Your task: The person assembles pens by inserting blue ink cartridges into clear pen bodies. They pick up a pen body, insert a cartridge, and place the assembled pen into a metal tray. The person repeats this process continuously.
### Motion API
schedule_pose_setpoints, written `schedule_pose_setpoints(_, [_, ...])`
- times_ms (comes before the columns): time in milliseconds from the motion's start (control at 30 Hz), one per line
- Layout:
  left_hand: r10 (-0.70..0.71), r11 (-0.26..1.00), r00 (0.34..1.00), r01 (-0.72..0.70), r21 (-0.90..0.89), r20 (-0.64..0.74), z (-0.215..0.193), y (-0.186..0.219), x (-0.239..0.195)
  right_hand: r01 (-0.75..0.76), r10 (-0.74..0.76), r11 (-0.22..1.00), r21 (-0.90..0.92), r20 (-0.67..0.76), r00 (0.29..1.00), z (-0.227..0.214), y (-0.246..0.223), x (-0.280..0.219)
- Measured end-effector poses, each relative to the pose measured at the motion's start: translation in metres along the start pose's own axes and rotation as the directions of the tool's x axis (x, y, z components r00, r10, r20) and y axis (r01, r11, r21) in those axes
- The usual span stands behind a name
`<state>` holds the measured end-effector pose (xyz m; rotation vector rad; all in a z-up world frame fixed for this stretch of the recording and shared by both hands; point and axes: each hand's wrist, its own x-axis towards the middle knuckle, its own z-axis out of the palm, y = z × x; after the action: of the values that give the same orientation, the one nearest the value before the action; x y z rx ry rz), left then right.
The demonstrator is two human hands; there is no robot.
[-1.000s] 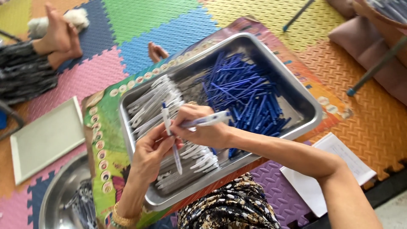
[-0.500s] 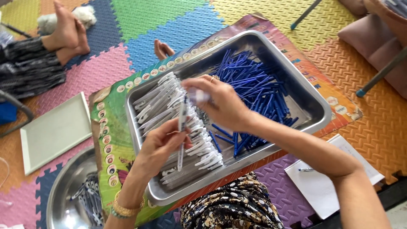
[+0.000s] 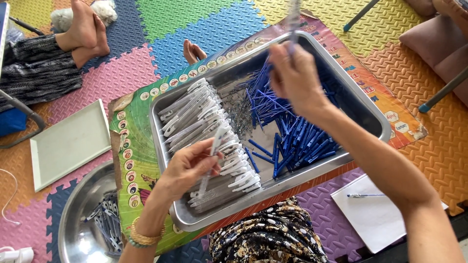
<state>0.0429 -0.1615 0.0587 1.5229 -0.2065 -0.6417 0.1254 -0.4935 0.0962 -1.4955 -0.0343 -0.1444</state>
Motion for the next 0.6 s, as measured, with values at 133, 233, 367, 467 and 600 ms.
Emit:
schedule_pose_setpoints(133, [0.121,0.973,0.986,-0.094,0.212,-0.118,-0.004,0.007,-0.001,0.194,-0.192,0.935,-0.297,0.037,0.981,-0.014,0.014,-0.029])
schedule_pose_setpoints(233, [0.073,0.854,0.98,0.035,0.519,-0.185,-0.001,0.026,0.01,0.132,0.115,0.772,-0.622,0.34,0.933,-0.01,0.014,-0.047])
schedule_pose_setpoints(367, [0.439,0.188,0.892,-0.204,0.961,0.104,0.015,0.045,0.027,-0.168,0.269,0.946,-0.278,0.381,0.885,0.008,0.026,-0.037])
schedule_pose_setpoints(467, [0.495,-0.212,0.849,-0.091,0.973,0.187,0.042,0.064,0.039,-0.425,0.346,0.905,0.032,0.527,0.776,0.024,0.039,-0.028])
schedule_pose_setpoints(600, [0.439,-0.478,0.857,-0.031,0.878,0.27,0.061,0.079,0.054,-0.55,0.337,0.809,0.207,0.603,0.723,0.029,0.076,-0.011])
